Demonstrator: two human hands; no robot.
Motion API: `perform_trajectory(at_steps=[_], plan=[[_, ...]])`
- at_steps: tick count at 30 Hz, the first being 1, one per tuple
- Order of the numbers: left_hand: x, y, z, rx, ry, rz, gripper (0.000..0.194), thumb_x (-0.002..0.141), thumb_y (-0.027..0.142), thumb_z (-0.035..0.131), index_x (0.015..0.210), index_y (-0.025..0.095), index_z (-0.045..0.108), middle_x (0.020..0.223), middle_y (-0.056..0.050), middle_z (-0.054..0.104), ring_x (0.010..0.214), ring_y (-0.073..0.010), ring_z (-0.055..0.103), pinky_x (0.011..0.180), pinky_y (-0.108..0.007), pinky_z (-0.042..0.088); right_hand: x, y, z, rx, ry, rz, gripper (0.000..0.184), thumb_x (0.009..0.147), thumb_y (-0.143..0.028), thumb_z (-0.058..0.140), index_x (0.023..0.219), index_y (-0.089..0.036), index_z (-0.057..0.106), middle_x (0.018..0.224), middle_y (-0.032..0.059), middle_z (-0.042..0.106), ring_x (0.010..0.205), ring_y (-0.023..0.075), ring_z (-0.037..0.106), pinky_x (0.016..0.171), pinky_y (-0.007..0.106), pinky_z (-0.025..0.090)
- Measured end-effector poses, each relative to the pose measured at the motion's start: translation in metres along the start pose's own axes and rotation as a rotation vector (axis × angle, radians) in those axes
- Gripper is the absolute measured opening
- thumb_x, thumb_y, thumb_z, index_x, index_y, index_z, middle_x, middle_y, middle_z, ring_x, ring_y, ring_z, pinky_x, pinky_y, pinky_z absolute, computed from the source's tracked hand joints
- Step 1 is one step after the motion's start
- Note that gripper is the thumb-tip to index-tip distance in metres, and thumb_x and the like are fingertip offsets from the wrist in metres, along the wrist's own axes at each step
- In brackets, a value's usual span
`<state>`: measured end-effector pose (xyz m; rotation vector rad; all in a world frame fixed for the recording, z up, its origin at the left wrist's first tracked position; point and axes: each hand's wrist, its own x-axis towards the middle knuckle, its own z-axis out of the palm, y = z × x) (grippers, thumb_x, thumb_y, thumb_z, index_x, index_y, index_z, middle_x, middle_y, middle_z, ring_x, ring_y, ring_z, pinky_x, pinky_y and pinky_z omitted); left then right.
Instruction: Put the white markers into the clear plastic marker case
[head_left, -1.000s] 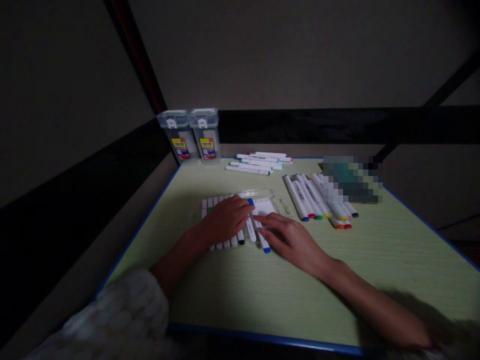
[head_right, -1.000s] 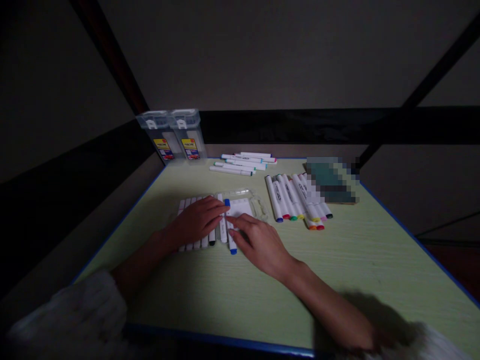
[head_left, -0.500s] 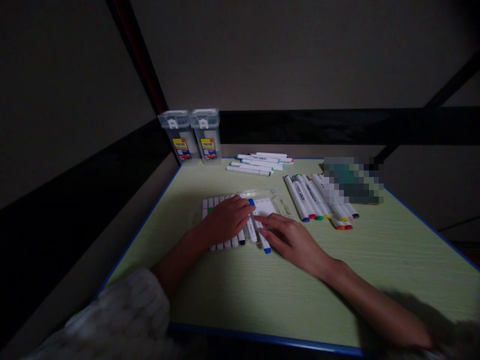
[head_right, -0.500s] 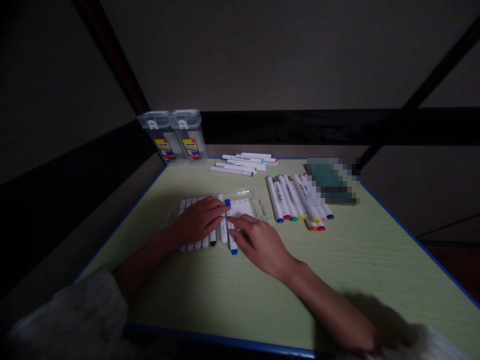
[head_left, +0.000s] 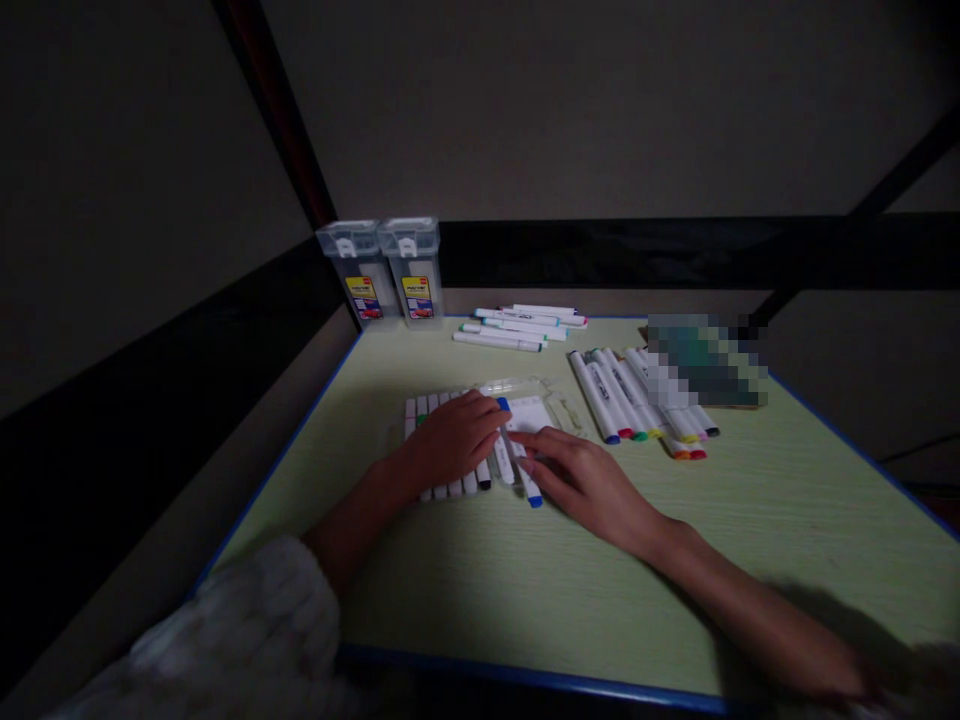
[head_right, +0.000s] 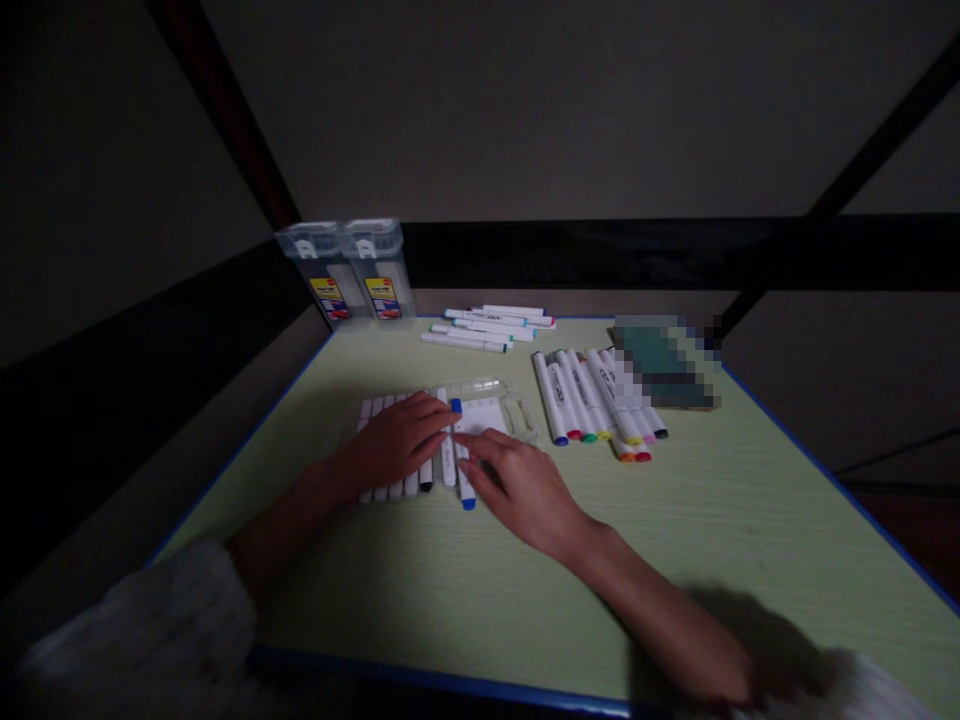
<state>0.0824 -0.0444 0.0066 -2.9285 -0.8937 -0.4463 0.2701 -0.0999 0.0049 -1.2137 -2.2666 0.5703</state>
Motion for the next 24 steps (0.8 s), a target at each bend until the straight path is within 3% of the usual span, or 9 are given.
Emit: perform_trajectory(at_steps=[24], plan=[[-0.0001, -0.0001, 0.0010, 0.027, 0.010, 0.004, 0.023, 0.084, 0.018, 0.038, 0.102, 0.014, 0.051, 0.098, -0.008, 0.055, 0.093, -0.0175, 0.047, 0.082, -0.032, 0.041, -0.0005, 0.0011, 0.0012, 0.003, -0.010, 0.014, 0.036, 0.087, -0.027, 0.036, 0.119, -0.020, 0.049, 0.092, 0.0056, 0.060, 0.083, 0.0179, 0.055, 0.072, 0.032, 0.042]])
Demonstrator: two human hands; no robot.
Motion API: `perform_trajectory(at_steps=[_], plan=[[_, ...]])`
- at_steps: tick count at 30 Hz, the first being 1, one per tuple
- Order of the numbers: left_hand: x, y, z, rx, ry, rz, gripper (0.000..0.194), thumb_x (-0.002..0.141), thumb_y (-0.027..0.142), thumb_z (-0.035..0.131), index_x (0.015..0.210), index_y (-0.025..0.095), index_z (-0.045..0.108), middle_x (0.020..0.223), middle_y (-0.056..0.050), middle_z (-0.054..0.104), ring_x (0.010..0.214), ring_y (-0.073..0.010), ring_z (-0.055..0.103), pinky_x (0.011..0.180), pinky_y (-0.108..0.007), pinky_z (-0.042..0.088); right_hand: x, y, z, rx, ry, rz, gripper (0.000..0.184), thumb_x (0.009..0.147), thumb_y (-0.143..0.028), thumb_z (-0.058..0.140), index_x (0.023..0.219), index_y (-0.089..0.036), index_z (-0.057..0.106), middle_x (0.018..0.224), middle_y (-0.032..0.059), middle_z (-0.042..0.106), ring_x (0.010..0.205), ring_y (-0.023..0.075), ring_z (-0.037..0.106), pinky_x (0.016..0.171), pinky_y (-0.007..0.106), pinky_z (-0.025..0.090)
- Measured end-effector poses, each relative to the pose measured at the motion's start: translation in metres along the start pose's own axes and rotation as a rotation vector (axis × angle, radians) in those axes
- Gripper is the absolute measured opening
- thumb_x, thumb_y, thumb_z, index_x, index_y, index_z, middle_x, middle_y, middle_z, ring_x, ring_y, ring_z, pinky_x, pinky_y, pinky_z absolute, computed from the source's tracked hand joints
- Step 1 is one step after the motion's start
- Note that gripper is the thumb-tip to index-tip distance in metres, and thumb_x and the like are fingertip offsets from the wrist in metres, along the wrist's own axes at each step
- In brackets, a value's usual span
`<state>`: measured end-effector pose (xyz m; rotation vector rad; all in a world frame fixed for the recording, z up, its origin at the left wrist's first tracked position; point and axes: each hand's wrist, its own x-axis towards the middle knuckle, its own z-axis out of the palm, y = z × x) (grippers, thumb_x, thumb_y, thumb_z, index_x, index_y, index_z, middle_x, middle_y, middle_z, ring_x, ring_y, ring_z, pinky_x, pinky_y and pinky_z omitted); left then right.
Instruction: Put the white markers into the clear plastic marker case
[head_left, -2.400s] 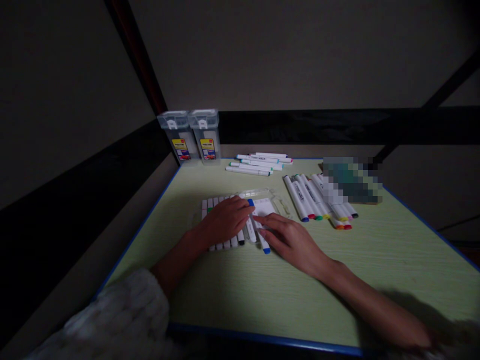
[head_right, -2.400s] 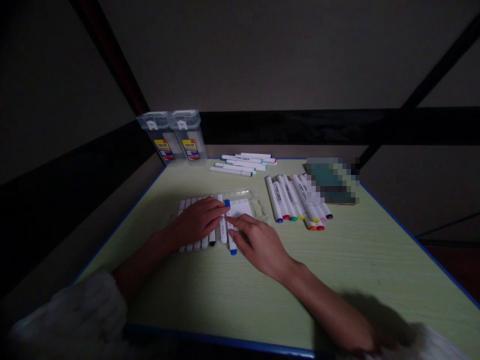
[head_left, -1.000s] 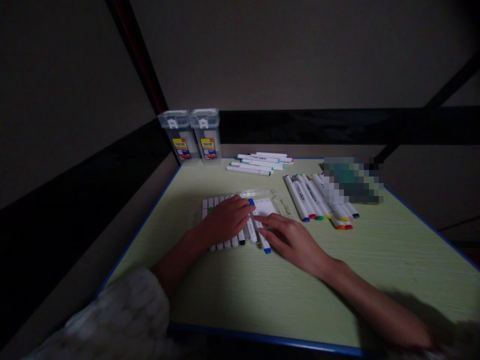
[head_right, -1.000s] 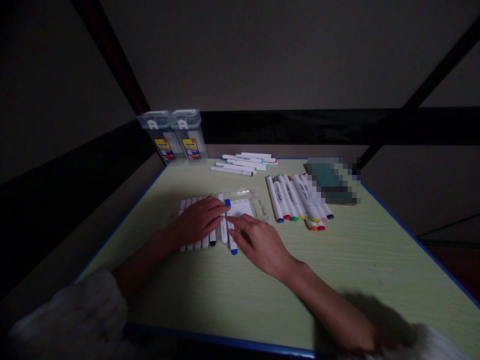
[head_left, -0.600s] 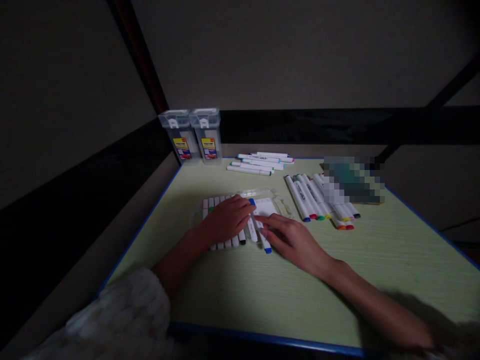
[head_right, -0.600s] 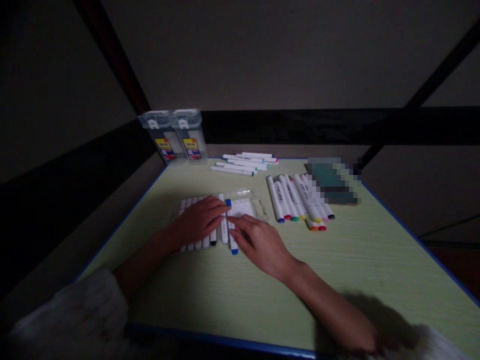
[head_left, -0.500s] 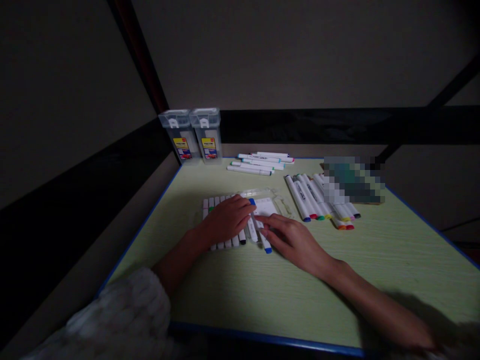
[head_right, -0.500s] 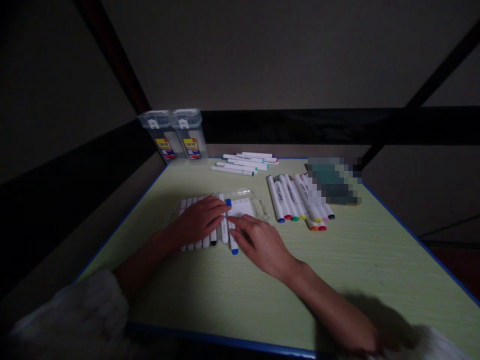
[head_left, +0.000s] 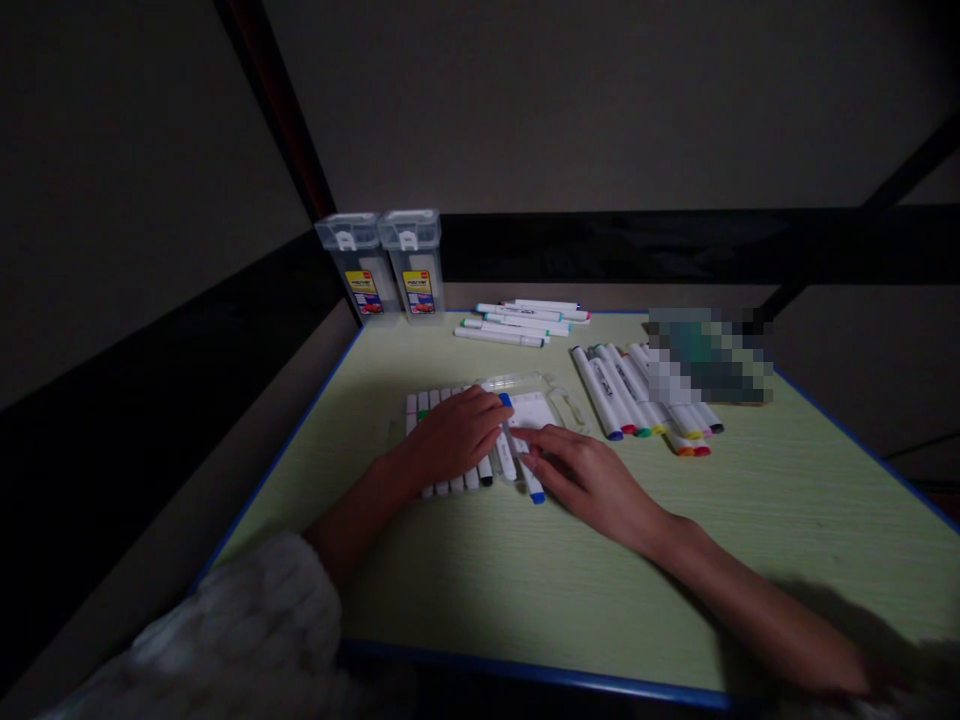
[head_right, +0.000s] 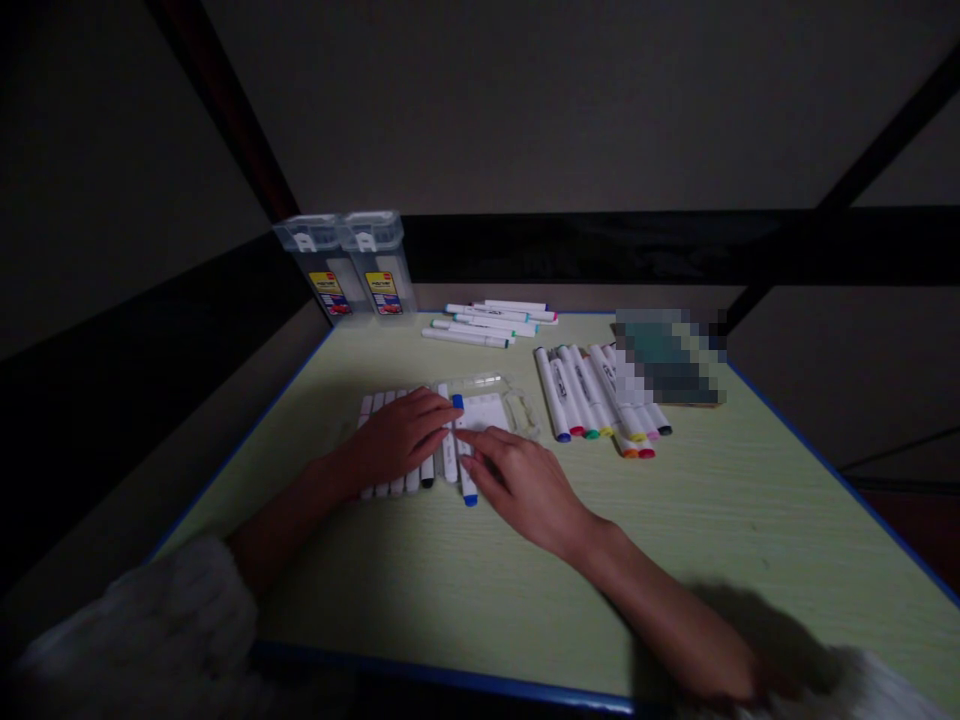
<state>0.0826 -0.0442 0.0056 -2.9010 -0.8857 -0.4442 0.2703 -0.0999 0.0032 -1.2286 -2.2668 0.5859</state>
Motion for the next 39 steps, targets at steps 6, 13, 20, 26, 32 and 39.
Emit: perform_trajectory(at_steps=[6, 13, 20, 26, 32, 39], plan=[[0.0001, -0.0004, 0.0001, -0.001, 0.003, 0.001, 0.024, 0.084, 0.018, 0.037, 0.103, 0.013, 0.051, 0.097, -0.007, 0.055, 0.092, -0.0173, 0.047, 0.082, -0.032, 0.042, -0.0002, -0.0008, -0.0006, 0.002, 0.000, -0.010, 0.036, 0.086, -0.027, 0.035, 0.119, -0.020, 0.049, 0.091, 0.0057, 0.060, 0.084, 0.0181, 0.055, 0.073, 0.032, 0.042], [0.0006, 0.0001, -0.0008, -0.009, -0.005, 0.000, 0.024, 0.083, 0.017, 0.038, 0.103, 0.013, 0.051, 0.097, -0.007, 0.055, 0.092, -0.0173, 0.047, 0.082, -0.031, 0.042, 0.0002, -0.0010, -0.0011, 0.001, -0.002, -0.009, 0.037, 0.086, -0.027, 0.035, 0.120, -0.020, 0.048, 0.092, 0.0059, 0.061, 0.083, 0.0179, 0.055, 0.072, 0.032, 0.042], [0.0008, -0.0001, -0.0009, -0.014, 0.001, 0.001, 0.024, 0.083, 0.017, 0.038, 0.102, 0.013, 0.052, 0.097, -0.008, 0.055, 0.092, -0.0175, 0.047, 0.082, -0.031, 0.042, 0.0000, -0.0011, -0.0005, -0.003, -0.001, -0.014, 0.037, 0.087, -0.027, 0.036, 0.120, -0.020, 0.048, 0.093, 0.0061, 0.061, 0.084, 0.0178, 0.056, 0.072, 0.032, 0.042], [0.0008, -0.0002, -0.0011, -0.020, -0.001, -0.003, 0.024, 0.083, 0.017, 0.038, 0.102, 0.013, 0.052, 0.098, -0.007, 0.055, 0.092, -0.0175, 0.047, 0.081, -0.031, 0.042, -0.0002, -0.0008, -0.0006, -0.008, -0.006, -0.001, 0.036, 0.087, -0.027, 0.036, 0.120, -0.020, 0.048, 0.094, 0.0061, 0.061, 0.085, 0.0182, 0.056, 0.074, 0.032, 0.042], [0.0008, 0.0001, -0.0003, -0.019, -0.001, -0.001, 0.024, 0.083, 0.017, 0.037, 0.102, 0.013, 0.051, 0.096, -0.008, 0.055, 0.092, -0.0175, 0.047, 0.081, -0.032, 0.042, 0.0000, 0.0000, 0.0008, -0.006, 0.001, -0.004, 0.036, 0.086, -0.028, 0.036, 0.120, -0.021, 0.049, 0.096, 0.0058, 0.061, 0.086, 0.0185, 0.056, 0.073, 0.032, 0.042], [0.0007, 0.0002, -0.0010, -0.018, -0.006, 0.001, 0.024, 0.083, 0.017, 0.038, 0.103, 0.013, 0.051, 0.097, -0.008, 0.055, 0.092, -0.0176, 0.047, 0.082, -0.031, 0.042, -0.0004, -0.0012, -0.0001, -0.004, 0.000, 0.000, 0.037, 0.086, -0.027, 0.035, 0.121, -0.021, 0.048, 0.098, 0.0058, 0.061, 0.087, 0.0186, 0.056, 0.074, 0.032, 0.042]])
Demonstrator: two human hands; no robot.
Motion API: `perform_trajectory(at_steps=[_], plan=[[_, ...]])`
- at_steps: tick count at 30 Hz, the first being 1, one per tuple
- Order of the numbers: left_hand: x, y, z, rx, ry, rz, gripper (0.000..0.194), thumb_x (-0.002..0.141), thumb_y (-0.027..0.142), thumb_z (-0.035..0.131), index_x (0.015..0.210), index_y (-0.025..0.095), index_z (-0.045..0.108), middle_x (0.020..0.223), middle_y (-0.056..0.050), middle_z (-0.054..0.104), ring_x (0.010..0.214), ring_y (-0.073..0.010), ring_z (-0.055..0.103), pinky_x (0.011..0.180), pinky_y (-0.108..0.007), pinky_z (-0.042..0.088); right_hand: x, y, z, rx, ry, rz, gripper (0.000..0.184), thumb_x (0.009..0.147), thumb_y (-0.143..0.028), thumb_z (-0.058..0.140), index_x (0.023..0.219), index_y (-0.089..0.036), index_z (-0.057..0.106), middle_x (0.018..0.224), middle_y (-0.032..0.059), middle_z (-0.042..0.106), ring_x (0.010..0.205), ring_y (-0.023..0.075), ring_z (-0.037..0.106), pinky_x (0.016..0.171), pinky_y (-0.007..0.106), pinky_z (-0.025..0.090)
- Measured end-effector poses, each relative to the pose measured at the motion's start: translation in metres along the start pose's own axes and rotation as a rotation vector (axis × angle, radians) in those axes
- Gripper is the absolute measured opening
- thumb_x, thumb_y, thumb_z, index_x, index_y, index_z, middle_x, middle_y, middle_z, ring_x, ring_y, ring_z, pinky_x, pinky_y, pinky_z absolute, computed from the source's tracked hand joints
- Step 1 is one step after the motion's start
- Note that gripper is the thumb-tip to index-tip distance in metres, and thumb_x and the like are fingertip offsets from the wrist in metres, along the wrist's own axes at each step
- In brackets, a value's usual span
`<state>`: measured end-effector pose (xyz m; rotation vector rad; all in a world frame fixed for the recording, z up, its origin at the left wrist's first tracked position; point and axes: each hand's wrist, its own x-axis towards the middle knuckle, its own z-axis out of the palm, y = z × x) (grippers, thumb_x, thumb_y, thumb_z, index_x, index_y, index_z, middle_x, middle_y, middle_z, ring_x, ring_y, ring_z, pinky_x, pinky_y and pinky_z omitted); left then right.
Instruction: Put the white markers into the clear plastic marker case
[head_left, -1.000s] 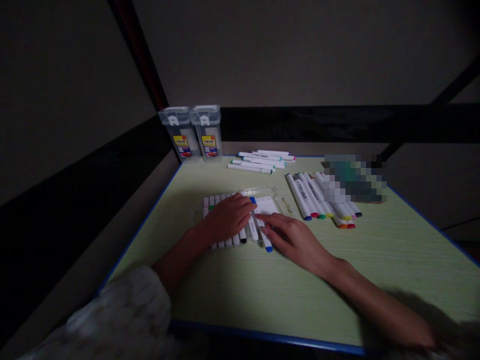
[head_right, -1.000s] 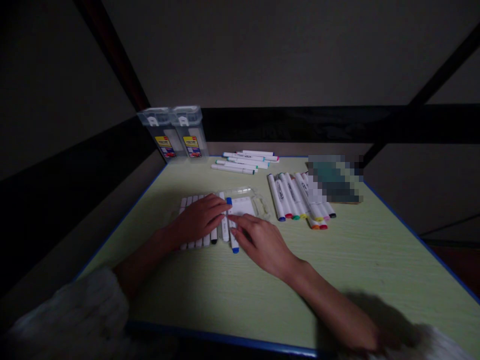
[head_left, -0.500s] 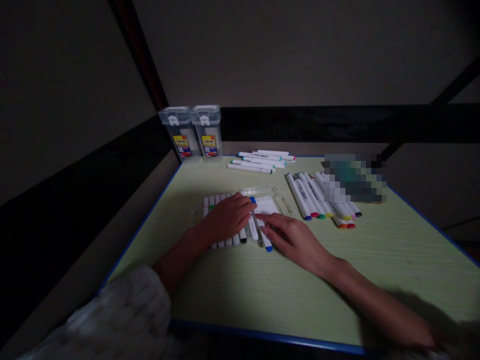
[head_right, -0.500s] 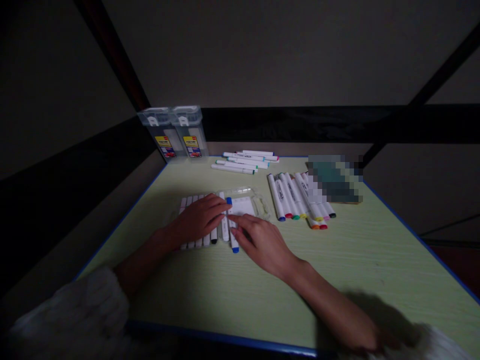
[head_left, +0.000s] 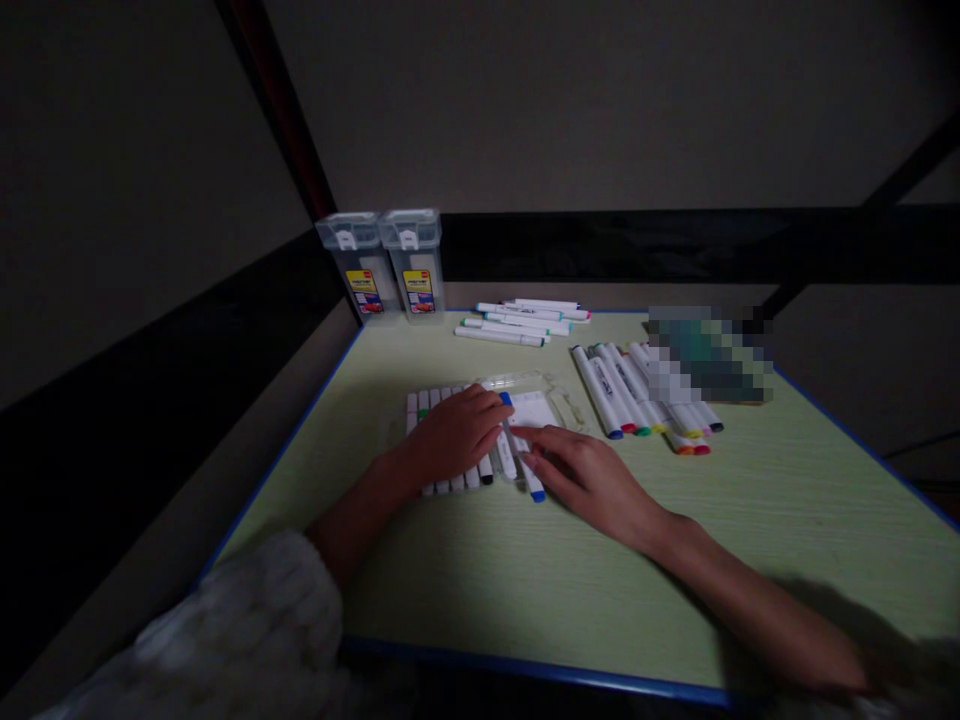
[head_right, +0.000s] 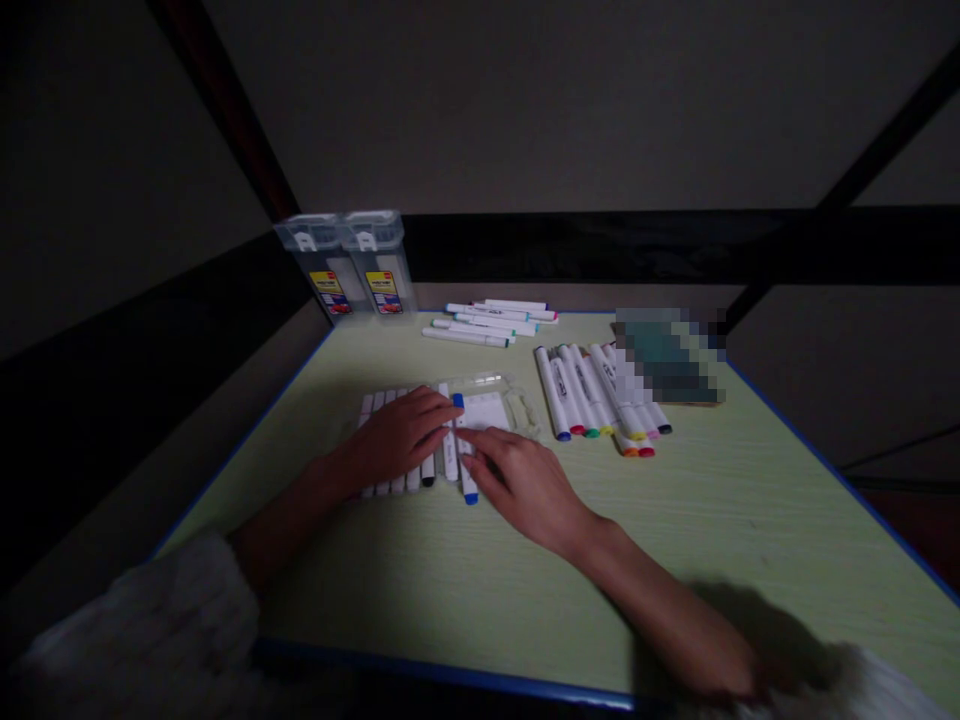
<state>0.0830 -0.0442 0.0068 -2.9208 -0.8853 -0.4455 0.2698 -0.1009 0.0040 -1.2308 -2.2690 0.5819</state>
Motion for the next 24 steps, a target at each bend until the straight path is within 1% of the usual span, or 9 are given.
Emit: perform_trajectory(at_steps=[7, 24], plan=[[0.0006, -0.0003, 0.0005, -0.003, 0.007, -0.001, 0.024, 0.084, 0.017, 0.036, 0.101, 0.013, 0.052, 0.096, -0.007, 0.055, 0.093, -0.0173, 0.047, 0.082, -0.031, 0.042, -0.0002, 0.0009, 0.0001, 0.000, -0.004, 0.004, 0.037, 0.087, -0.029, 0.035, 0.120, -0.021, 0.049, 0.097, 0.0058, 0.062, 0.087, 0.0190, 0.056, 0.075, 0.033, 0.042], [0.0006, 0.0004, -0.0004, -0.006, 0.003, -0.001, 0.023, 0.083, 0.017, 0.037, 0.100, 0.013, 0.052, 0.096, -0.008, 0.055, 0.092, -0.0172, 0.047, 0.081, -0.032, 0.042, 0.0002, -0.0009, -0.0010, -0.003, -0.010, 0.006, 0.037, 0.086, -0.026, 0.036, 0.120, -0.019, 0.049, 0.098, 0.0063, 0.062, 0.087, 0.0187, 0.056, 0.074, 0.033, 0.043]])
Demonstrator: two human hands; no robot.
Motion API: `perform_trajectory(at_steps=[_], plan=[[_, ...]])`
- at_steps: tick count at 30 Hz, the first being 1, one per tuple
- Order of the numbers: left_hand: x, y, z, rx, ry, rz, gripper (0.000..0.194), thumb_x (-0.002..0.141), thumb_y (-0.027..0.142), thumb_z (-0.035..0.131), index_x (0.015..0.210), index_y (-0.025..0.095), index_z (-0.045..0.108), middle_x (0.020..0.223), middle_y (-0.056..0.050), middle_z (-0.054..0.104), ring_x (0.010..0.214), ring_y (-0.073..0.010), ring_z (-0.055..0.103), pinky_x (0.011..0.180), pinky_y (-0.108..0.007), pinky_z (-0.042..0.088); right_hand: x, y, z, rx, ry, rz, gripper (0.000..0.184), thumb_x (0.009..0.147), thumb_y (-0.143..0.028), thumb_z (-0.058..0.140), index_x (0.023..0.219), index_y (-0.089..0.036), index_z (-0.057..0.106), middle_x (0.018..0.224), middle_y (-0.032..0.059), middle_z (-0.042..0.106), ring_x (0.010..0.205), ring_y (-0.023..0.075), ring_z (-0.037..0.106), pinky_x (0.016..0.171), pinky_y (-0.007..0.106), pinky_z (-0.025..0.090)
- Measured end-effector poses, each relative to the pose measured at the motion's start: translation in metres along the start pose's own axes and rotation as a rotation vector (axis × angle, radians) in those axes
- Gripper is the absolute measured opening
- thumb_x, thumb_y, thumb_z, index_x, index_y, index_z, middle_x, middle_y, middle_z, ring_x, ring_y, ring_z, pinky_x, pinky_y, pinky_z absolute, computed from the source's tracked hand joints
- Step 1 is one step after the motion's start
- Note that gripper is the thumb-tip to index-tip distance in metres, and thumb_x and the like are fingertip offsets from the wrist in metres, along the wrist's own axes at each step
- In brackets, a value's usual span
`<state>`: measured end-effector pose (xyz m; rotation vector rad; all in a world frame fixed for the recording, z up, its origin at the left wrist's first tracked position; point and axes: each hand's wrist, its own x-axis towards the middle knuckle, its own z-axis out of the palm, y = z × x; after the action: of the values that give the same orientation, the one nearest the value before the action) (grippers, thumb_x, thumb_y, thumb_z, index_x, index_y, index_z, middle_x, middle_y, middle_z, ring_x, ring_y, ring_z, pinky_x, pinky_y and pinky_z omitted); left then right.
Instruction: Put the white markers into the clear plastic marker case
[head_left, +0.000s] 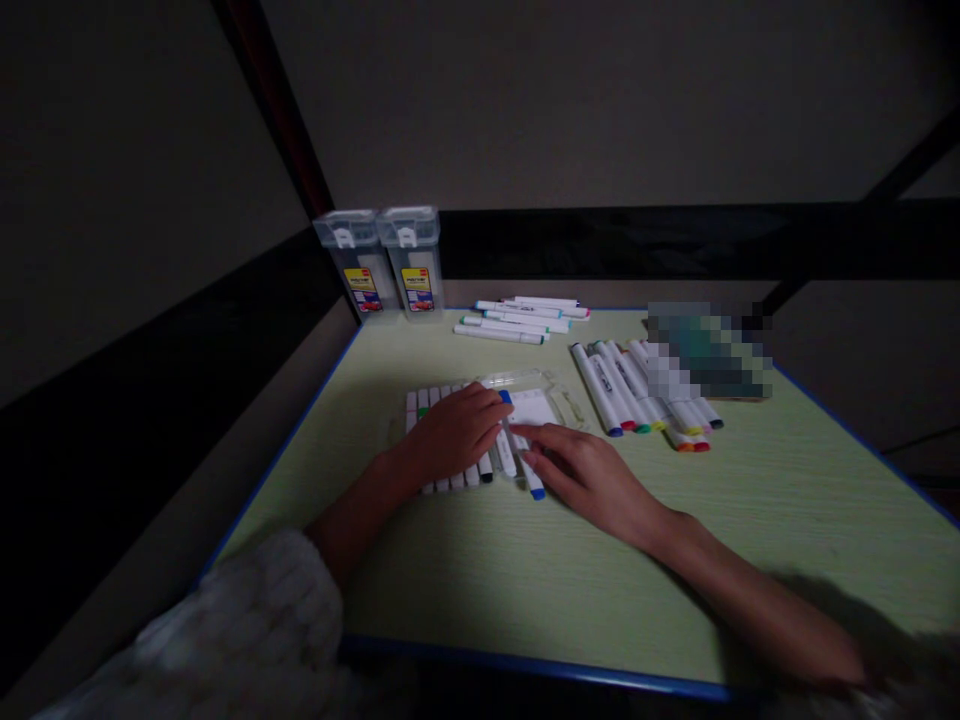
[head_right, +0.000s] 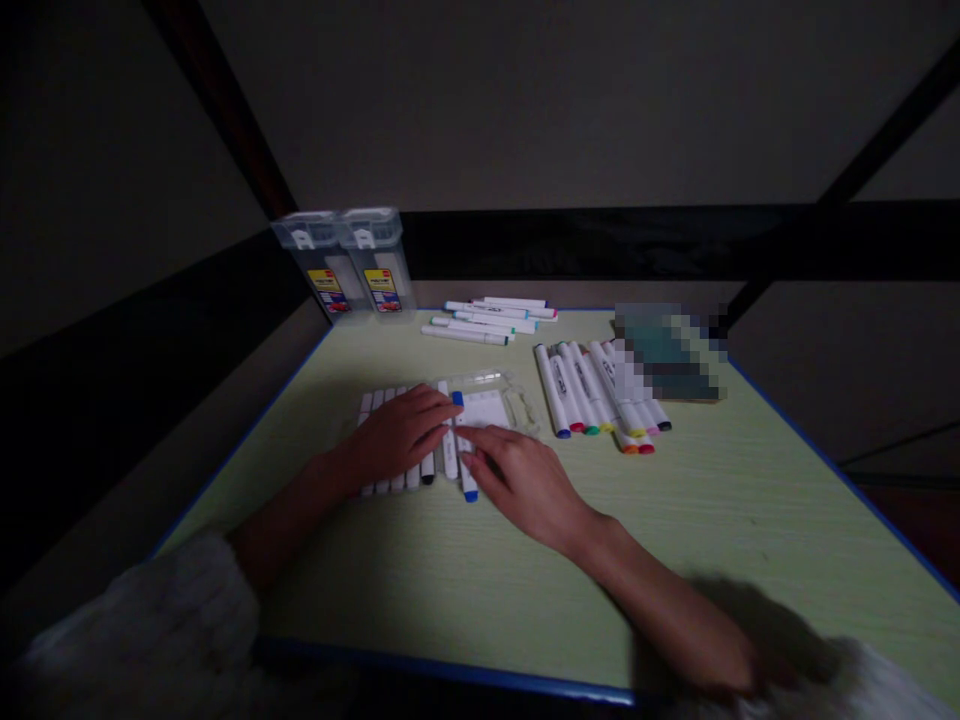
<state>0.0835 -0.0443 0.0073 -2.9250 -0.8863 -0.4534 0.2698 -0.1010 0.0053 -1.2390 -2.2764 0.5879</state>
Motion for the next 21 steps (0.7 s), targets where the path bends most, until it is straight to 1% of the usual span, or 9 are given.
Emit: perform_trajectory(at_steps=[9, 14, 21], plan=[[0.0002, 0.0005, -0.0006, 0.008, 0.009, 0.004, 0.022, 0.084, 0.018, 0.036, 0.099, 0.013, 0.052, 0.095, -0.008, 0.055, 0.091, -0.0174, 0.047, 0.081, -0.032, 0.042, -0.0004, -0.0003, -0.0001, 0.008, 0.011, -0.004, 0.037, 0.086, -0.027, 0.036, 0.120, -0.021, 0.049, 0.098, 0.0058, 0.062, 0.086, 0.0184, 0.057, 0.072, 0.031, 0.043], [0.0001, 0.0002, -0.0007, 0.006, -0.004, 0.002, 0.023, 0.084, 0.018, 0.037, 0.100, 0.012, 0.052, 0.096, -0.008, 0.055, 0.092, -0.0177, 0.047, 0.080, -0.032, 0.042, -0.0001, 0.0001, 0.0000, 0.010, 0.011, 0.002, 0.038, 0.086, -0.027, 0.036, 0.121, -0.021, 0.048, 0.100, 0.0061, 0.062, 0.088, 0.0187, 0.057, 0.073, 0.033, 0.043], [-0.0003, -0.0006, 0.0008, -0.001, 0.008, 0.004, 0.023, 0.084, 0.018, 0.036, 0.100, 0.013, 0.052, 0.096, -0.008, 0.055, 0.093, -0.0174, 0.047, 0.081, -0.032, 0.042, -0.0009, 0.0012, 0.0004, 0.015, 0.023, -0.007, 0.038, 0.086, -0.027, 0.036, 0.121, -0.021, 0.048, 0.101, 0.0062, 0.062, 0.088, 0.0186, 0.057, 0.074, 0.033, 0.043]])
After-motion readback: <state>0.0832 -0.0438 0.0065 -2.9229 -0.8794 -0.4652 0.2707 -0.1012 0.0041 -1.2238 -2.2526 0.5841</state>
